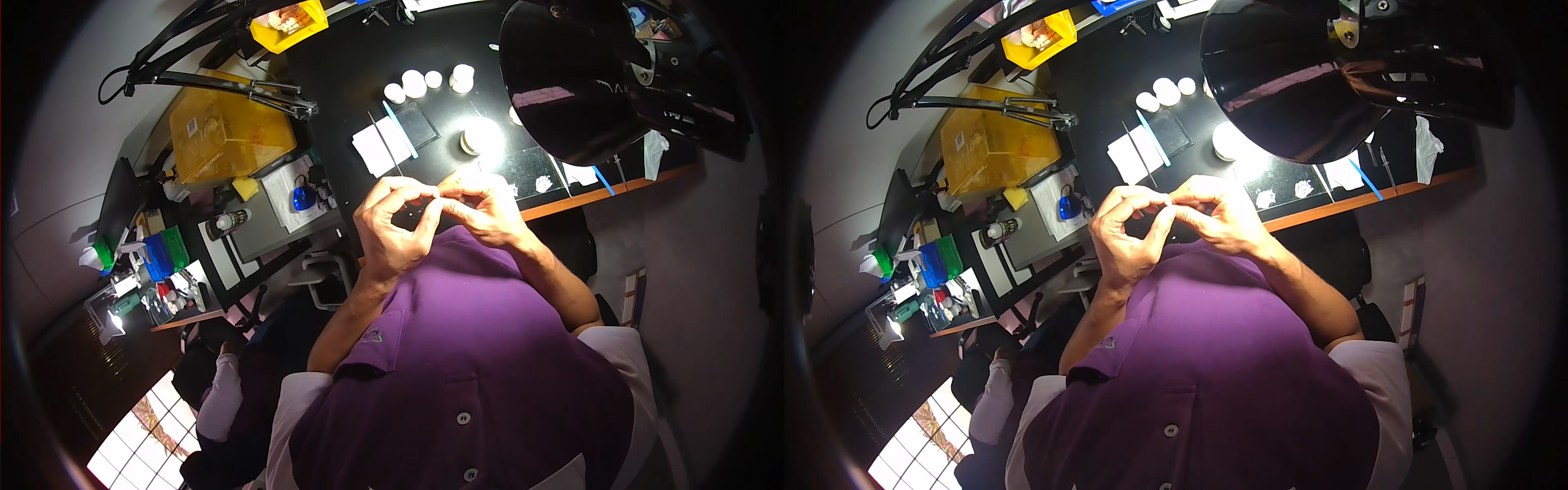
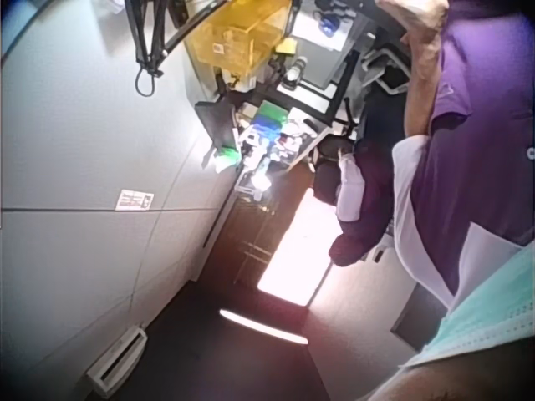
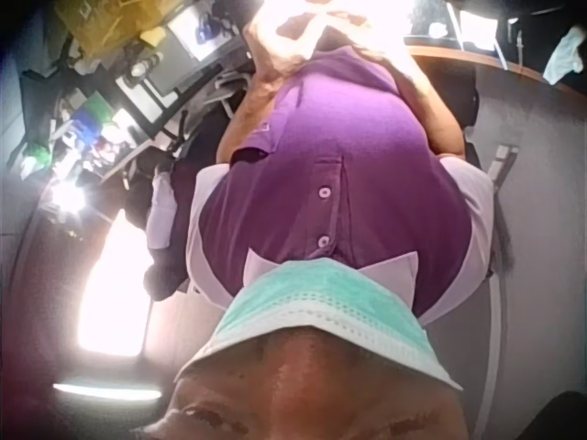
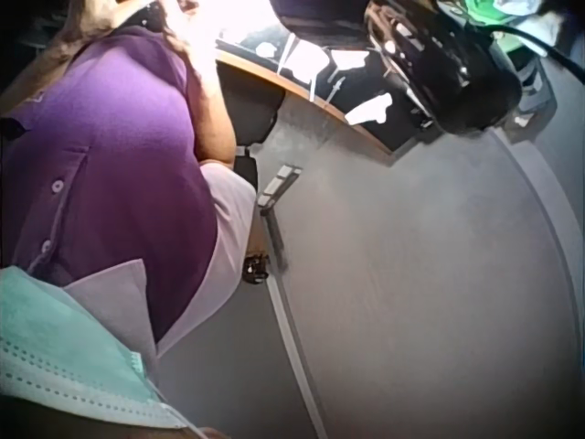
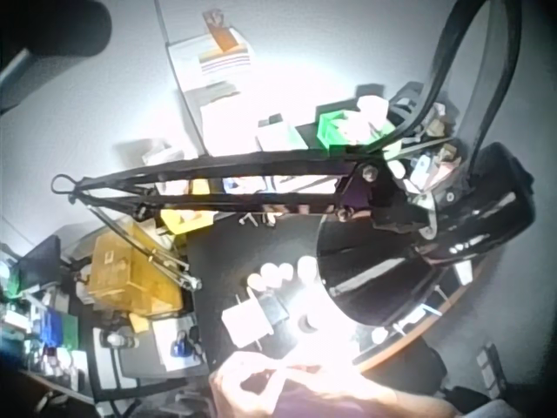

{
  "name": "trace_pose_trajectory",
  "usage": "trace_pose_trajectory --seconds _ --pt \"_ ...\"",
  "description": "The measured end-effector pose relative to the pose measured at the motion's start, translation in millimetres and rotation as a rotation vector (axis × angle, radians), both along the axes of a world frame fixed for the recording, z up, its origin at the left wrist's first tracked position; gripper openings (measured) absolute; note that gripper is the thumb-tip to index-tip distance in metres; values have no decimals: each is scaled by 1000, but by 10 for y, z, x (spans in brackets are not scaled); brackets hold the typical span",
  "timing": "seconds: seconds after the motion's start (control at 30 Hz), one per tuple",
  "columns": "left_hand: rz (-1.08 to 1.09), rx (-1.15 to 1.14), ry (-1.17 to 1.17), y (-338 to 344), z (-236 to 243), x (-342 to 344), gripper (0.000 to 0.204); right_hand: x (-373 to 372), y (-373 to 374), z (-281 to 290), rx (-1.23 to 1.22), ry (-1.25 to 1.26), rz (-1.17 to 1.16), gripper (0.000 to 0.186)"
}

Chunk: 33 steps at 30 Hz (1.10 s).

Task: The person applies white porcelain paste to a dental crown model using a small spatula, then places the model into a dental furnace and operates the furnace control panel.

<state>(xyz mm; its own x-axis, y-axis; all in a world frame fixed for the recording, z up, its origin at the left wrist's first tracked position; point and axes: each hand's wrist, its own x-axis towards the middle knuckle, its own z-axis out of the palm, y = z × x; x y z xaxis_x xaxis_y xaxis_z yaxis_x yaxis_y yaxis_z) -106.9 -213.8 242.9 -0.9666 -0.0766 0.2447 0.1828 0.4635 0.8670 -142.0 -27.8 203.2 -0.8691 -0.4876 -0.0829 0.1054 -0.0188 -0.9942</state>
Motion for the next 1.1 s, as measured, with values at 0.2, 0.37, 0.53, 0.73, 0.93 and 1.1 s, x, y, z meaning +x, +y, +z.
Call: trace_pose_trajectory --seconds 0.2,0.37,0.53,0.73,0.93,1.1 --pt "-1 -11 20 3 -57 8 18 -6 -19 7 22 10 14 17" --pt "-14 -29 2 2 -37 6 18 3 1 -47 25 21 28 17" --pt "-44 7 -52 -21 -67 0 18 23 -15 -41 29 17 2 14" --pt "-149 189 -168 -159 -111 -10 12 43 -19 66 53 26 -7 12" --pt "-167 314 -150 -179 -194 15 11 22 -5 184 81 100 8 14" --pt "-163 343 -139 -150 -235 15 13 24 30 185 55 101 -11 13"
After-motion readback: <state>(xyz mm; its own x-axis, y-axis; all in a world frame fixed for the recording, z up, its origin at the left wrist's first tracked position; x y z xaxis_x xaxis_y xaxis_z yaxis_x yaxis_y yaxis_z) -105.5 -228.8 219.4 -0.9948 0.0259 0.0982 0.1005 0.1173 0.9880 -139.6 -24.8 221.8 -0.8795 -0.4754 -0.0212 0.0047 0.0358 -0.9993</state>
